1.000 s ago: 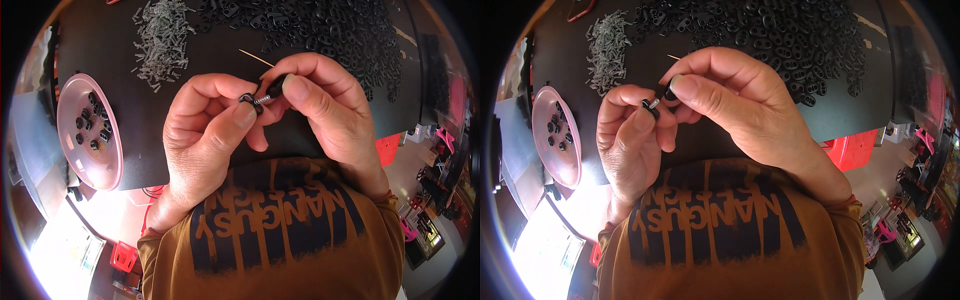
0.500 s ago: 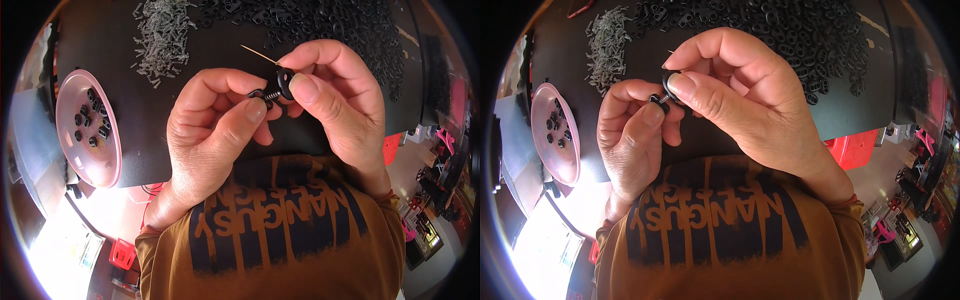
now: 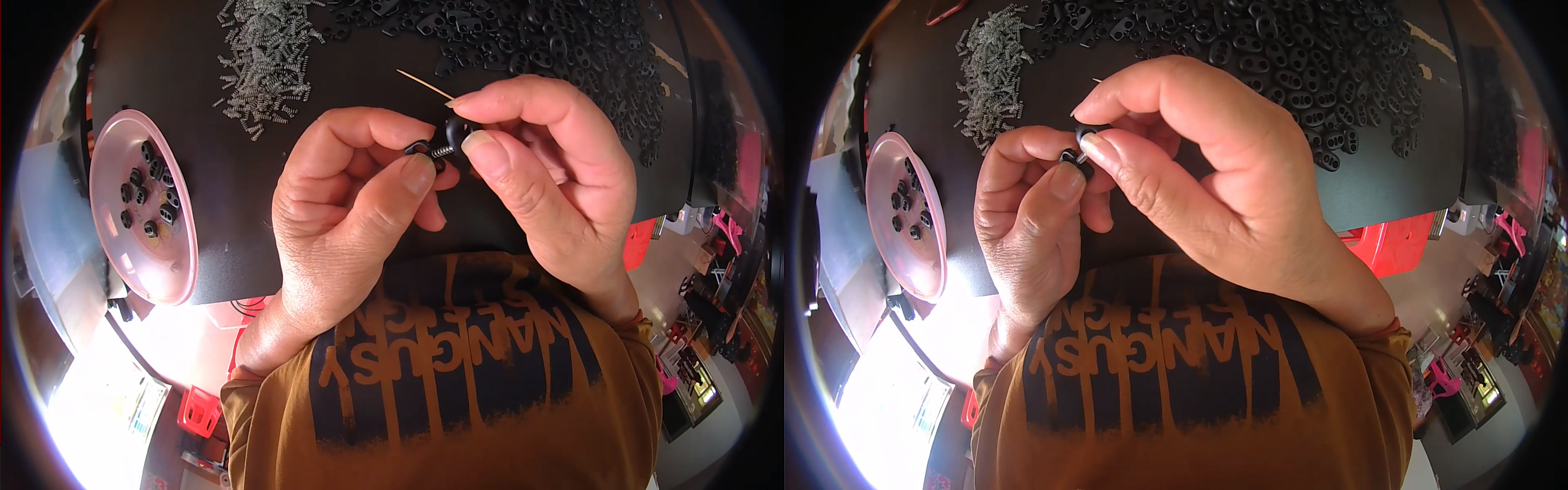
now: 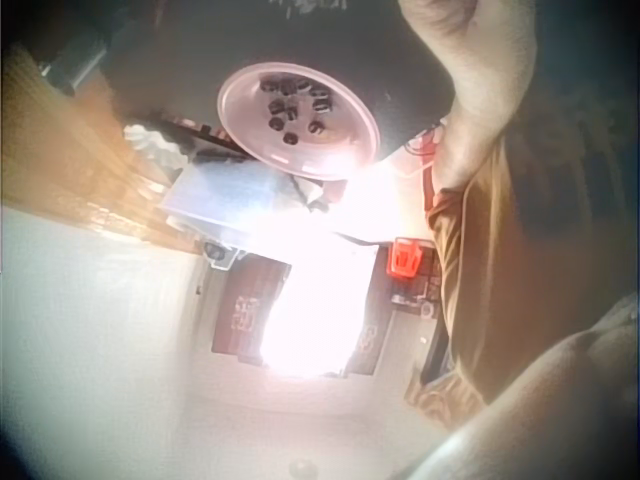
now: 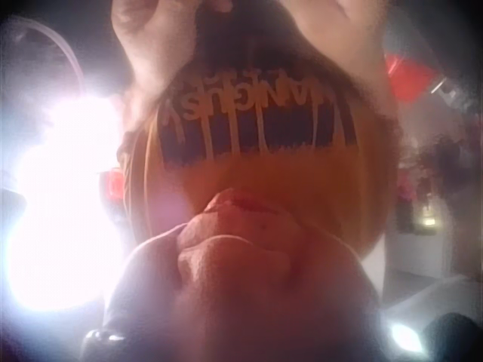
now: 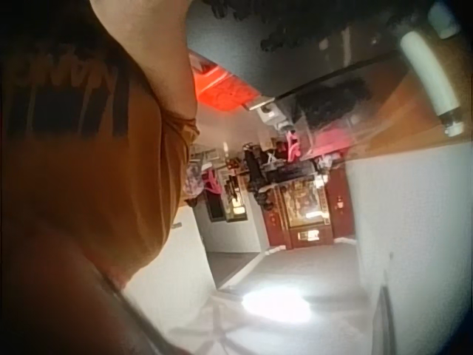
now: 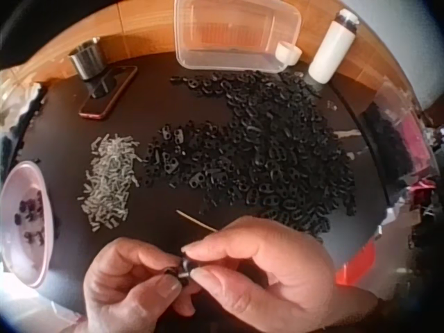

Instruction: The person assembles small mechanical components by hand. They pick up a metal spring and a black plastic housing, insert the spring into the housing, and place the finished unit into a pink bowl. This repetitive assembly process continues throughout the video.

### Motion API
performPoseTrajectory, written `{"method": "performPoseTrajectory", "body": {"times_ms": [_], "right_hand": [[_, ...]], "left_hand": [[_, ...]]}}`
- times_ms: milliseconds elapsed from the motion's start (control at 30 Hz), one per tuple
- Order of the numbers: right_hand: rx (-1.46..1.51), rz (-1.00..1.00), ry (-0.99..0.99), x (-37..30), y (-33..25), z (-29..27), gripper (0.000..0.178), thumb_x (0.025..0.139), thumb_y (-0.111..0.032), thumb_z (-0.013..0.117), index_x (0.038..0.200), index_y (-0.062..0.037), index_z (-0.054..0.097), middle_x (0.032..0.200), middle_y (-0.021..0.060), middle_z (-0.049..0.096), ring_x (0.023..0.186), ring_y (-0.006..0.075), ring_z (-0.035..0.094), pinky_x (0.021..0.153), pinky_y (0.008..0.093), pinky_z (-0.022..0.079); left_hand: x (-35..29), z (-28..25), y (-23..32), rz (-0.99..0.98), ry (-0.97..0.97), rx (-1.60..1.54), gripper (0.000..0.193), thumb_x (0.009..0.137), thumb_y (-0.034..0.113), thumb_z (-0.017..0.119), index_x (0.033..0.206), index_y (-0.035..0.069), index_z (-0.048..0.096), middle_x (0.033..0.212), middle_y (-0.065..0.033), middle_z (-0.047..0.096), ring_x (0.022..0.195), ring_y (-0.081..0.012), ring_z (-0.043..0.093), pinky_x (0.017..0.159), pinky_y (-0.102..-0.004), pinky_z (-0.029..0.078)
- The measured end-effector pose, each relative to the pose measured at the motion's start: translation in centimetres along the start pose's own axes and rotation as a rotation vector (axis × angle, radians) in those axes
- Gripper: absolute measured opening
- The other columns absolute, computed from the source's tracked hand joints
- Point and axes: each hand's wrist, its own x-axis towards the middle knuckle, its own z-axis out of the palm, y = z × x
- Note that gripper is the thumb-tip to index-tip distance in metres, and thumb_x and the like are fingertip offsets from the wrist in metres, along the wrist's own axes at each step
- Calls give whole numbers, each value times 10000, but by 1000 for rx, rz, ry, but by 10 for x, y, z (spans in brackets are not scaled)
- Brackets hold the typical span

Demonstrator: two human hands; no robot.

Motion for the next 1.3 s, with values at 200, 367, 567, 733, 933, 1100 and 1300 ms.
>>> {"method": "performPoseTrajectory", "body": {"times_ms": [200,367,567,733,933,1100,1300], "right_hand": [[-291,-173,-63,5,-1,-6,170,824,9,550,991,28,569,867,64,561,631,34,432,542,152,326],[-301,-176,-39,4,1,-5,169,829,-3,552,994,25,575,861,57,560,630,31,429,534,153,324],[-174,-72,38,1,3,1,161,846,-17,541,998,21,576,860,40,558,657,22,440,558,148,344],[-172,-65,81,-1,3,5,163,844,-13,542,1001,19,575,864,39,557,667,26,445,569,147,352],[-340,-230,65,1,7,2,180,828,10,553,1006,23,565,882,62,565,671,35,458,572,152,361],[-394,-280,72,0,7,4,189,818,26,557,1007,31,559,914,89,574,678,45,476,575,157,375],[-400,-302,60,1,8,3,189,817,38,550,1006,31,556,936,97,576,673,39,481,567,148,376]], "left_hand": [[0,-1,0,1,6,15,162,838,59,531,988,4,503,821,-96,585,605,-123,525,525,-220,445],[-1,0,-1,4,13,16,162,838,62,531,985,-1,501,811,-100,586,595,-121,524,526,-219,445],[0,0,0,-16,34,7,173,839,77,537,986,-7,500,798,-110,600,583,-120,525,543,-211,443],[0,1,0,-21,45,14,179,841,76,537,994,-7,499,812,-119,614,594,-119,535,549,-213,446],[-1,3,-1,37,55,54,183,843,63,530,1007,-9,490,829,-115,611,618,-128,548,557,-225,461],[-1,3,-3,70,34,41,182,848,57,519,1014,-10,483,846,-104,595,637,-130,551,563,-227,466],[-1,3,-3,65,34,38,182,846,57,522,1008,-14,480,835,-93,588,636,-128,551,564,-226,467]]}}
